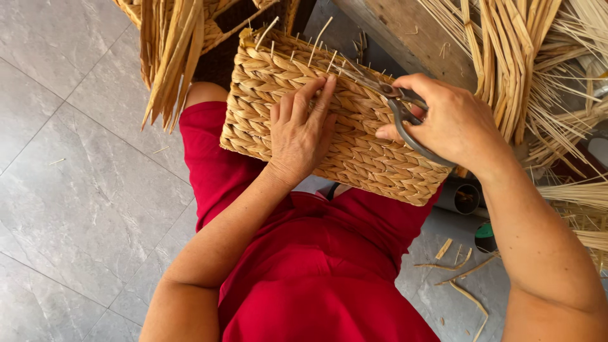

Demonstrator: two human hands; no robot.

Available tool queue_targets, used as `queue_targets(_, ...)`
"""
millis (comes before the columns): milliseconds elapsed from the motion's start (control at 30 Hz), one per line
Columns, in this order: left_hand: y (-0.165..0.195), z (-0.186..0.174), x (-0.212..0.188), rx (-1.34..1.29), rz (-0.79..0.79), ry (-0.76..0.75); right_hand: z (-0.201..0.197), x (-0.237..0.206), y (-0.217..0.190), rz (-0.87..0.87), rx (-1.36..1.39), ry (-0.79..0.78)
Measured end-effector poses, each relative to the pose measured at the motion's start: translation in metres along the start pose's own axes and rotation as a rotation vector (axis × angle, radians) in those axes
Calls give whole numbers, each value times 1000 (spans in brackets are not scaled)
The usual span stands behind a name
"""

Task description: The person trims the protruding woven strands along the rim of a rectangular basket using shears. They rotate the basket to access different sides and continue cutting the excess material flush with the edge.

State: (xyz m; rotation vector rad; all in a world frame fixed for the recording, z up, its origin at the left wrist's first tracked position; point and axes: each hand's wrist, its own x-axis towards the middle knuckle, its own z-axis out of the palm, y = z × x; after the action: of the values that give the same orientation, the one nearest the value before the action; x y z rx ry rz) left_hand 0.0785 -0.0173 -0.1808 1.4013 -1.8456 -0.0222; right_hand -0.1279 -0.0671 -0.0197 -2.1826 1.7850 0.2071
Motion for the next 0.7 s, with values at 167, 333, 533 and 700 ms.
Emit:
queue_targets(167, -2, -2, 1, -7, -1, 23, 3, 21, -11, -133, -27, 44)
queue_targets(333, -4, -4, 0, -17, 2, 19, 3, 27, -12, -10, -40, -33)
queue_targets(533, -6, -3, 0, -27, -4, 14, 2, 22, -9, -194, -118, 77)
queue_targets(700, -7, 0, -2, -32, 2, 18, 5, 22, -8, -168, -185, 41)
